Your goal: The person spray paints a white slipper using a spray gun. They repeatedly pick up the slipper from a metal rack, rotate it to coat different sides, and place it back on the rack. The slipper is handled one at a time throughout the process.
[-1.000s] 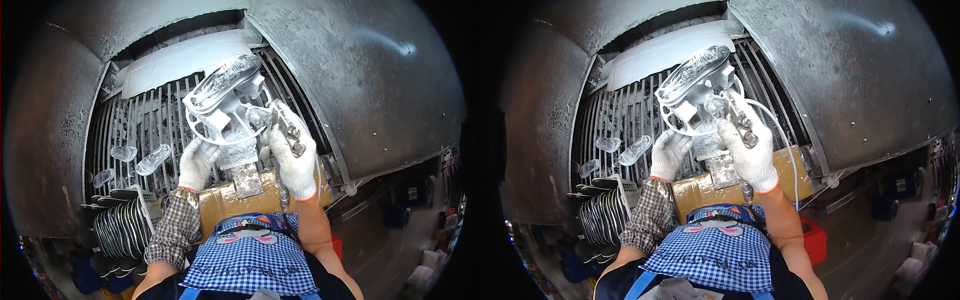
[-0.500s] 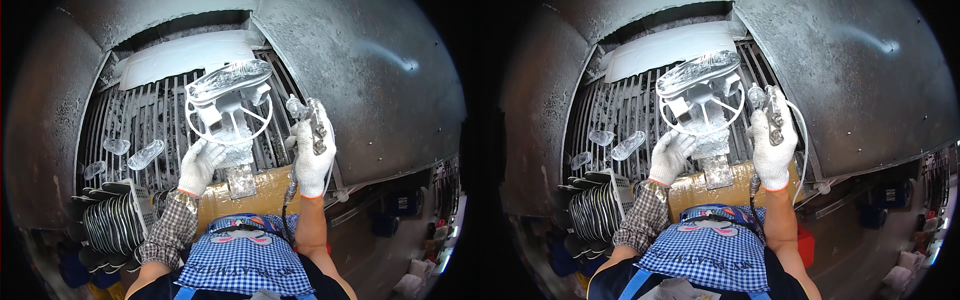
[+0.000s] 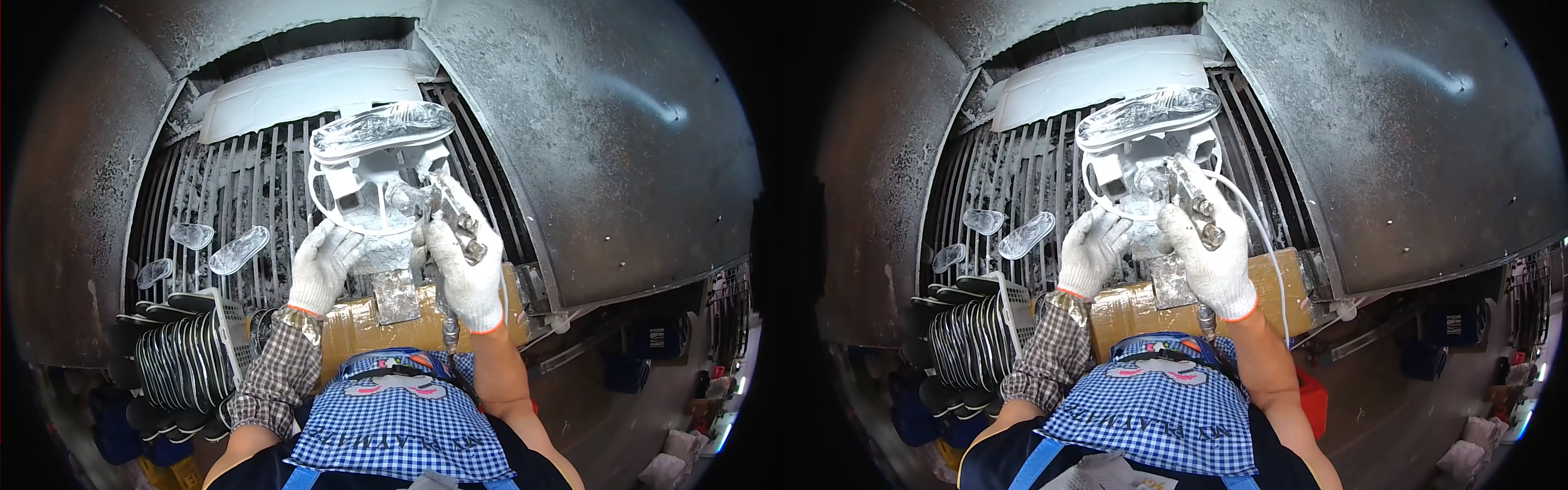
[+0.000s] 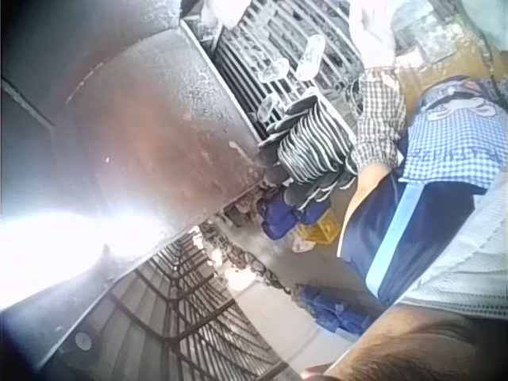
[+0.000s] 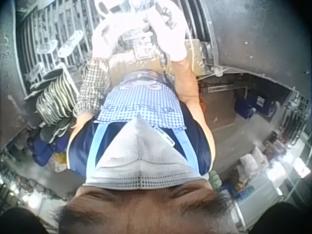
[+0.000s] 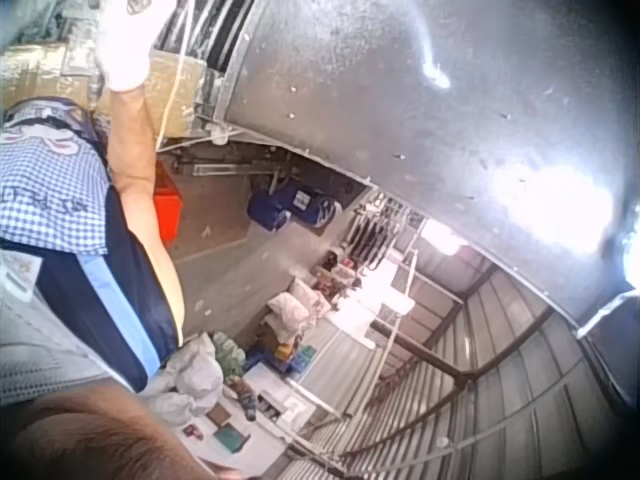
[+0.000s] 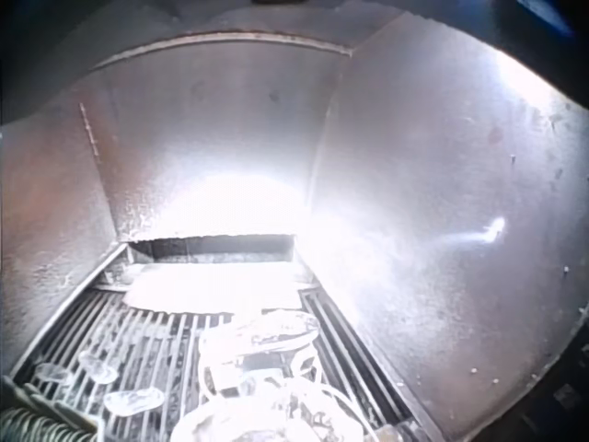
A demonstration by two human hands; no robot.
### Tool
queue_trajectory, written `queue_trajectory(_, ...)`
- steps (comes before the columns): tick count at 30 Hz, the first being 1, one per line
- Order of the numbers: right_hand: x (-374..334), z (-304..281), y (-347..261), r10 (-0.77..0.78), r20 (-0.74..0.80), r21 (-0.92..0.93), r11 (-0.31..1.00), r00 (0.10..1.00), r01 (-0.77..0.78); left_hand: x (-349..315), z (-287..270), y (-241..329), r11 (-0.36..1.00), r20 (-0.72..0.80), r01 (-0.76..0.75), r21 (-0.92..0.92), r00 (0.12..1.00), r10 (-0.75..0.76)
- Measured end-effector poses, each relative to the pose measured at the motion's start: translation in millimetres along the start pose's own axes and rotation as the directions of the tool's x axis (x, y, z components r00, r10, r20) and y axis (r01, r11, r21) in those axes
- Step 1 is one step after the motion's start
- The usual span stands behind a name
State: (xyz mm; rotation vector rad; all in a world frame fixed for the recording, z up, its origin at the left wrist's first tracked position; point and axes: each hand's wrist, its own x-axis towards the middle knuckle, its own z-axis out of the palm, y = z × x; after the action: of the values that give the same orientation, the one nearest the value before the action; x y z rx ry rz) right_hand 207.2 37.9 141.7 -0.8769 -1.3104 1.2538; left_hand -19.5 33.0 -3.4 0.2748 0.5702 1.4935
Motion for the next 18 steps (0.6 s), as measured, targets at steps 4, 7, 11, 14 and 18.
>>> queue_trajectory(4,-1,-3,-7,-0.021,-0.034,0.021,1.0,0.999,0.021,3,-6,2,1.0,-0.022,-0.011,-0.008,1.0,0.011)
queue_trajectory(7,-3,-10,-13,-0.029,-0.071,-0.02,0.999,0.997,0.028,6,-6,4,1.0,-0.024,-0.026,-0.016,0.999,0.026)
queue_trajectory(11,-1,-19,-10,-0.088,-0.117,-0.039,0.996,0.989,0.084,6,-6,8,0.999,-0.034,-0.047,-0.008,0.998,0.047)
queue_trajectory(14,1,-24,-9,-0.091,-0.198,0.015,0.995,0.976,0.096,7,-10,12,0.998,-0.067,-0.061,0.002,0.996,0.061)
queue_trajectory(18,-2,-32,-14,-0.083,-0.214,-0.029,0.997,0.973,0.078,9,-16,17,0.997,-0.078,-0.076,-0.019,0.994,0.074)
